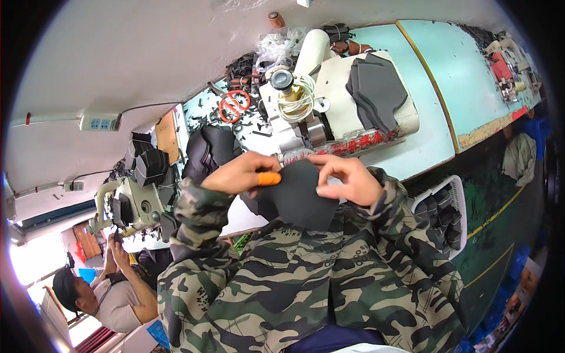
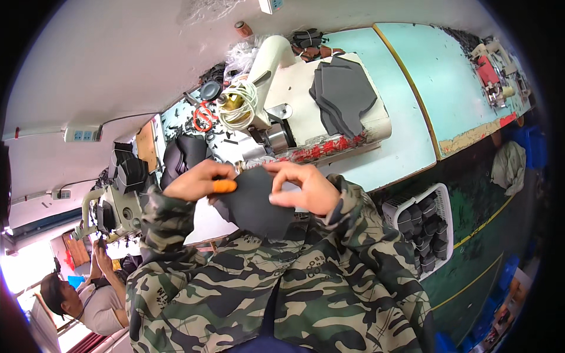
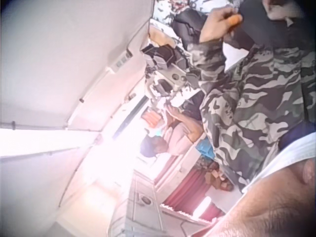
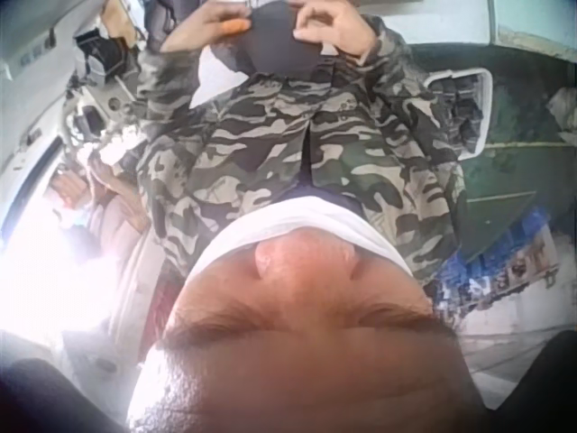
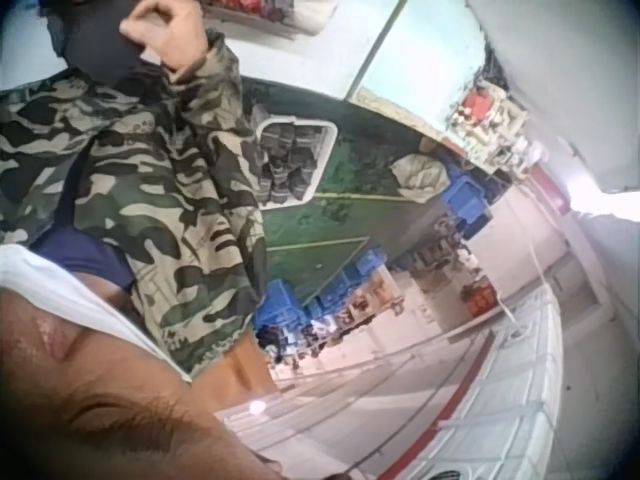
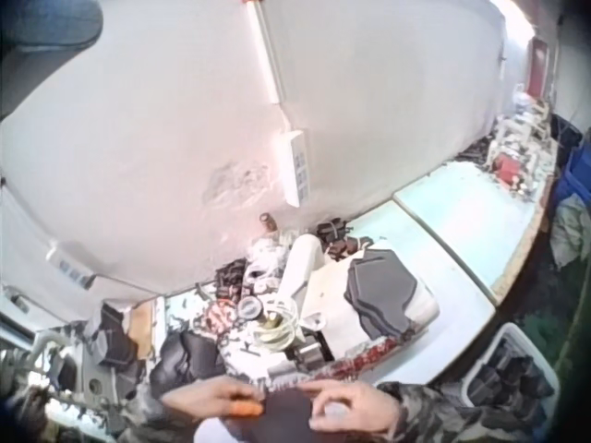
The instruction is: Skiving the edges of leather shoe components using an industrial machine.
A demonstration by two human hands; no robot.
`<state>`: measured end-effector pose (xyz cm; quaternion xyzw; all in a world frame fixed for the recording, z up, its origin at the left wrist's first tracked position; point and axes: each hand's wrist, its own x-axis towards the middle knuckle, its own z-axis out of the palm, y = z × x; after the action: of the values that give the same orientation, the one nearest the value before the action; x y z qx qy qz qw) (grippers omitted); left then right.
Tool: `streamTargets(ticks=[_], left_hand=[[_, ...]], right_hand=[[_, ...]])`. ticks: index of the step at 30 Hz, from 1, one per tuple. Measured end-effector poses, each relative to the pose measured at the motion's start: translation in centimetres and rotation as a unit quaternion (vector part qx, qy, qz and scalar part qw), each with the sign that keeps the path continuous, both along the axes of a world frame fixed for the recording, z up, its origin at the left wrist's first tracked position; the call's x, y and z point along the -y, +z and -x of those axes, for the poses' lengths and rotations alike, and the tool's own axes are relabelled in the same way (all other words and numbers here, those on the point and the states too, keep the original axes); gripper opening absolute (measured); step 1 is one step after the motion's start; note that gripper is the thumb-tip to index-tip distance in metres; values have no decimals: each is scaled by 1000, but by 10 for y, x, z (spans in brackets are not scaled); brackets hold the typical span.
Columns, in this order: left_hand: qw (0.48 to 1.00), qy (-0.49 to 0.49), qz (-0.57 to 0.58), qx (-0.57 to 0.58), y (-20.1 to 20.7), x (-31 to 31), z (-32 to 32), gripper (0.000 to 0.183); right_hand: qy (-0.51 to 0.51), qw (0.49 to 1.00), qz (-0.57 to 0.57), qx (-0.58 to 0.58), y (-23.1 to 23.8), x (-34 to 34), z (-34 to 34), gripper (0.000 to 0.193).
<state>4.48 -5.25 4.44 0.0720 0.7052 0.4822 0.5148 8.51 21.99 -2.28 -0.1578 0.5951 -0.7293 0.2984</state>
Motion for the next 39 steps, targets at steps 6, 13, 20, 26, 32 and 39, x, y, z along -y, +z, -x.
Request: streamTargets(ticks=[6, 13, 20, 26, 32, 39], left_hand=[[978, 74, 168, -99, -32, -12, 6, 24], [964, -46, 144, -218, -52, -25, 43, 23], [942, -19, 168, -291, -33, -50, 48, 25], [948, 41, 201, -243, -49, -51, 8, 30], [959, 244, -85, 113, -60, -38, -49, 30], [982, 57, 142, -109, -44, -23, -11, 27]], right_hand=[[-137, 984, -108, 32, -38, 30, 1, 29], [-118, 970, -214, -2, -13, 13, -17, 32], [-143, 865, -321, -358, 21, -7, 36, 17], [-182, 851, -319, -377, 41, -39, 58, 19], [-24, 993, -30, 108, 16, -20, -16, 32], [-30, 983, -41, 176, 0, 21, -13, 35]])
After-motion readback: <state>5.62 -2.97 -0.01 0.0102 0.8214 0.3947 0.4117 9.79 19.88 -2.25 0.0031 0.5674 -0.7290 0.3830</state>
